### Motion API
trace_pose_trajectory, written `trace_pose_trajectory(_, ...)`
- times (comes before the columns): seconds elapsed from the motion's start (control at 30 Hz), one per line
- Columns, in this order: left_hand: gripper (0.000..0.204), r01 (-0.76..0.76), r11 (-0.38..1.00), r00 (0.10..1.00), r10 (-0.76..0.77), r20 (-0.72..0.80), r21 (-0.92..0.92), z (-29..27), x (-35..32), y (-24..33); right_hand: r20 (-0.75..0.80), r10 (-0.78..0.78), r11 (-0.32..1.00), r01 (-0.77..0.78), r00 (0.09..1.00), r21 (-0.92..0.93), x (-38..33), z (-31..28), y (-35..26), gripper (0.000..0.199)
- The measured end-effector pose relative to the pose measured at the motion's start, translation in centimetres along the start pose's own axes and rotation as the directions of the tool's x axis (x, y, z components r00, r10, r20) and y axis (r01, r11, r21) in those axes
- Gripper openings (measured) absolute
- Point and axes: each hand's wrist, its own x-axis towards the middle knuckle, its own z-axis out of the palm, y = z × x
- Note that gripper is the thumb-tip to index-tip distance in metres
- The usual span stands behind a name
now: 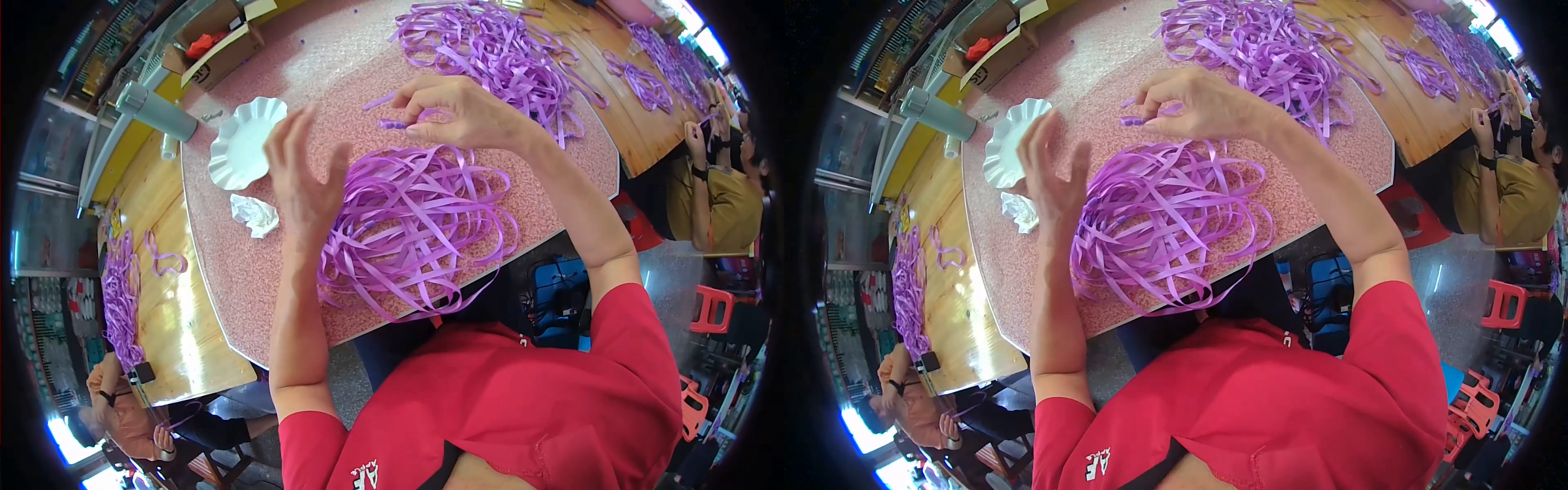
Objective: Sorting and organizing shredded purple decorative ribbons on a workbench.
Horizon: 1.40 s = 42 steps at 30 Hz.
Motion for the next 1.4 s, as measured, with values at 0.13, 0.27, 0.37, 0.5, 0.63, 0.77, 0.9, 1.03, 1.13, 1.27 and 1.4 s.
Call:
trace_pose_trajectory(0.13,0.056,-0.140,0.977,0.984,0.155,0.086,-0.160,0.4,0.1,2.4,0.095,0.173,0.984,-0.176,0.980,0.026,0.8,-0.2,-2.9,0.014)
trace_pose_trajectory(0.27,0.027,-0.055,0.967,0.980,0.100,0.171,-0.249,0.3,-0.2,2.3,0.160,0.194,0.974,-0.210,0.968,0.089,0.8,-0.1,-4.6,0.014)
trace_pose_trajectory(0.37,0.014,0.175,0.897,0.966,-0.076,0.248,-0.406,0.1,-0.4,2.8,0.215,0.389,0.880,-0.430,0.896,0.199,0.5,-0.1,-5.5,0.013)
trace_pose_trajectory(0.5,0.022,0.595,0.563,0.783,-0.246,0.572,-0.573,-0.6,-0.3,3.5,-0.130,0.060,0.996,-0.050,0.990,0.076,-0.1,1.8,-5.7,0.015)
trace_pose_trajectory(0.63,0.029,0.693,0.474,0.690,-0.220,0.689,-0.543,-1.5,0.0,3.7,-0.183,-0.073,0.997,0.067,0.980,-0.038,-0.9,2.2,-6.1,0.017)
trace_pose_trajectory(0.77,0.027,0.751,0.399,0.622,-0.158,0.767,-0.526,-3.8,1.6,5.5,-0.177,-0.157,0.988,0.156,0.972,-0.017,-1.7,0.7,-7.2,0.015)
trace_pose_trajectory(0.9,0.026,0.728,0.379,0.648,-0.104,0.755,-0.572,-4.1,1.4,7.3,-0.223,-0.291,0.956,0.291,0.930,-0.034,-2.6,-0.5,-8.3,0.017)
trace_pose_trajectory(1.03,0.022,0.687,0.398,0.689,-0.091,0.719,-0.608,-4.8,0.8,8.8,-0.186,-0.324,0.946,0.320,0.927,-0.056,-4.1,-1.2,-9.1,0.017)
trace_pose_trajectory(1.13,0.020,0.757,0.309,0.623,-0.078,0.778,-0.575,-6.2,0.0,8.5,-0.142,-0.274,0.959,0.282,0.951,0.040,-5.1,-1.8,-8.9,0.015)
trace_pose_trajectory(1.27,0.020,0.783,0.493,0.497,-0.128,0.858,-0.379,-9.5,-0.3,6.4,0.019,-0.043,0.986,0.039,0.999,0.164,-7.6,-5.2,-7.3,0.015)
trace_pose_trajectory(1.4,0.018,0.765,0.537,0.535,-0.224,0.815,-0.355,-13.0,-1.9,2.4,0.010,0.173,0.966,-0.171,0.985,0.192,-11.6,-8.5,-2.4,0.013)
